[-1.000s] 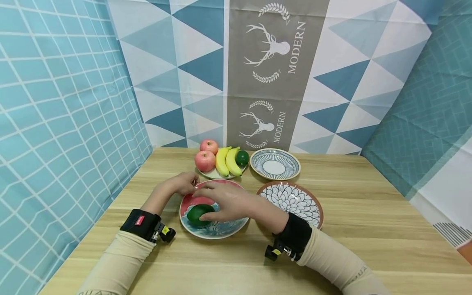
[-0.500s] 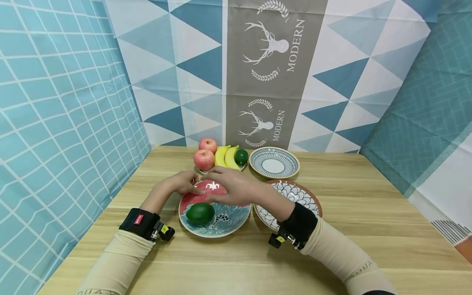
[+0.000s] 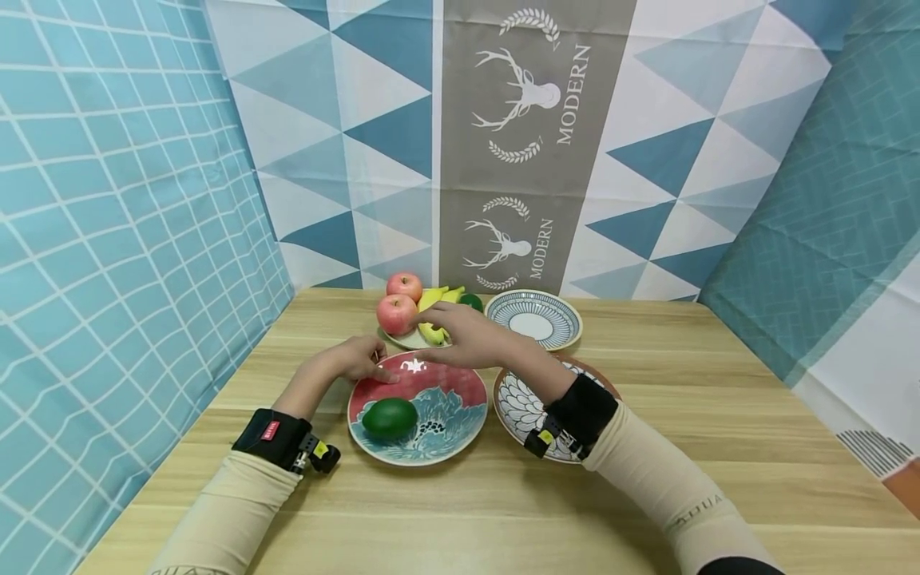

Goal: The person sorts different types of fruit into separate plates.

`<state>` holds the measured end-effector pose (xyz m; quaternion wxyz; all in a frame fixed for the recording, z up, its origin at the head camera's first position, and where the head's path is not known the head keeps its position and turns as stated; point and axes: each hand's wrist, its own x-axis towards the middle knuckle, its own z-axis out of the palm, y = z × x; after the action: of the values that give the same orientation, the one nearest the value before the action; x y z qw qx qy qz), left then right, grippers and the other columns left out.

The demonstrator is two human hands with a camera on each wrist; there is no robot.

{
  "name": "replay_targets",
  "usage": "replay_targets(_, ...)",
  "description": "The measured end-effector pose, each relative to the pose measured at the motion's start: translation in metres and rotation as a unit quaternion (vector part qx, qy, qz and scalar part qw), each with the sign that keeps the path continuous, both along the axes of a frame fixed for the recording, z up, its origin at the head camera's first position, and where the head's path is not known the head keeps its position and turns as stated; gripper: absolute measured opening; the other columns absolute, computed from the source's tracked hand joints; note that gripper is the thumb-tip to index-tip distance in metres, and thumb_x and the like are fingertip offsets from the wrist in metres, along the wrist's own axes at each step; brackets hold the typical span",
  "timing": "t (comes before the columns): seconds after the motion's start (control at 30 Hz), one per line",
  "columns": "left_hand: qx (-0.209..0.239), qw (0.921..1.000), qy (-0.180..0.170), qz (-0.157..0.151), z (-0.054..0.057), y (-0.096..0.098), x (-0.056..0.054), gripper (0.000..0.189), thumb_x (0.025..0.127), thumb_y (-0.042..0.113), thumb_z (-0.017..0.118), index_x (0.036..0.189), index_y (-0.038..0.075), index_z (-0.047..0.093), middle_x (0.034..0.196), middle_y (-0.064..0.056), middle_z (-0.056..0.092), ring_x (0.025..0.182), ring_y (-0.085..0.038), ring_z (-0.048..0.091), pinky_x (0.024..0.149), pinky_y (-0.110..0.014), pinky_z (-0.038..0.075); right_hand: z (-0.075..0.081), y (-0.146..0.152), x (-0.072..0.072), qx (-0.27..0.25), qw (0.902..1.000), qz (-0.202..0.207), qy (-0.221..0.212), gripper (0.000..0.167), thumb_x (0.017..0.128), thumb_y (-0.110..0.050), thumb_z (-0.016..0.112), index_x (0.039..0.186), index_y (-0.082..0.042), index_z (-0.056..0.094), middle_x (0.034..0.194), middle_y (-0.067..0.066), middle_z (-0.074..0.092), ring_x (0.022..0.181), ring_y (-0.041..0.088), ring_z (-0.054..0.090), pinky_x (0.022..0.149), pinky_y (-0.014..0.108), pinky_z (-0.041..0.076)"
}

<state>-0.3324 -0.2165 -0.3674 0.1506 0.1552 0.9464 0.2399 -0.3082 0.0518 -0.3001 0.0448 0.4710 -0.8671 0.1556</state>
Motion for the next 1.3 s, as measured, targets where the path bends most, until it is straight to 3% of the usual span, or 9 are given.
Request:
replay_targets(0.1, -0.002, 1.0000, 0.000, 0.001, 0.000, 0.001, 0.000, 0.029, 0.093, 0.026, 0.084, 0.094, 0.007, 0.062, 0.083, -0.006, 0.058, 0.076, -0.021, 0.056, 0.065, -0.030, 0.046, 0.002, 0.000, -0.004, 0.004, 0.9999, -0.013, -0.003, 0.056, 0.101, -0.041, 0.072, 0.150, -0.017, 0.059, 0.148, 0.005, 0.060, 0.138, 0.021, 0.052, 0.113, 0.040, 0.043)
replay_targets(0.2, -0.005, 1.0000, 0.002, 0.001, 0.000, 0.001, 0.000, 0.029, 0.093, 0.027, 0.084, 0.094, 0.007, 0.062, 0.083, -0.006, 0.058, 0.076, -0.021, 0.056, 0.065, -0.030, 0.045, 0.003, 0.000, -0.009, 0.005, 0.9998, -0.019, -0.007, 0.056, 0.101, -0.041, 0.071, 0.149, -0.016, 0.059, 0.148, 0.005, 0.059, 0.140, 0.021, 0.051, 0.115, 0.041, 0.042)
replay_targets(0.53, -0.010, 0.9998, -0.009, 0.014, -0.002, 0.000, -0.001, 0.035, 0.092, 0.032, 0.085, 0.099, 0.006, 0.062, 0.087, -0.007, 0.059, 0.077, -0.022, 0.057, 0.066, -0.031, 0.047, -0.001, -0.001, -0.021, -0.004, 0.9992, -0.038, -0.011, 0.051, 0.102, -0.039, 0.071, 0.146, -0.014, 0.061, 0.145, 0.005, 0.062, 0.137, 0.026, 0.053, 0.114, 0.043, 0.042)
replay_targets(0.83, 0.000, 0.9998, -0.011, 0.016, -0.007, 0.002, -0.002, 0.034, 0.091, 0.032, 0.086, 0.096, 0.007, 0.063, 0.087, -0.007, 0.060, 0.078, -0.022, 0.057, 0.067, -0.031, 0.047, -0.009, 0.007, -0.039, -0.019, 0.9980, -0.060, -0.005, 0.051, 0.100, -0.034, 0.073, 0.144, -0.009, 0.063, 0.138, 0.009, 0.063, 0.120, 0.025, 0.064, 0.101, 0.038, 0.051)
replay_targets(1.1, 0.000, 0.9996, -0.011, 0.024, -0.004, 0.002, -0.002, 0.034, 0.091, 0.031, 0.085, 0.098, 0.006, 0.063, 0.088, -0.008, 0.060, 0.079, -0.023, 0.057, 0.068, -0.031, 0.046, -0.010, 0.013, -0.052, -0.017, 0.9976, -0.065, 0.013, 0.050, 0.100, -0.031, 0.074, 0.141, -0.004, 0.063, 0.136, 0.014, 0.064, 0.123, 0.030, 0.063, 0.104, 0.040, 0.050)
replay_targets(1.3, 0.002, 0.9996, -0.014, 0.025, -0.004, 0.002, -0.003, 0.035, 0.091, 0.032, 0.085, 0.098, 0.007, 0.063, 0.089, -0.008, 0.060, 0.080, -0.023, 0.057, 0.069, -0.031, 0.047, -0.008, 0.019, -0.068, -0.004, 0.9950, -0.100, 0.010, 0.051, 0.101, -0.033, 0.072, 0.144, -0.005, 0.061, 0.141, 0.014, 0.062, 0.127, 0.030, 0.060, 0.108, 0.044, 0.047)
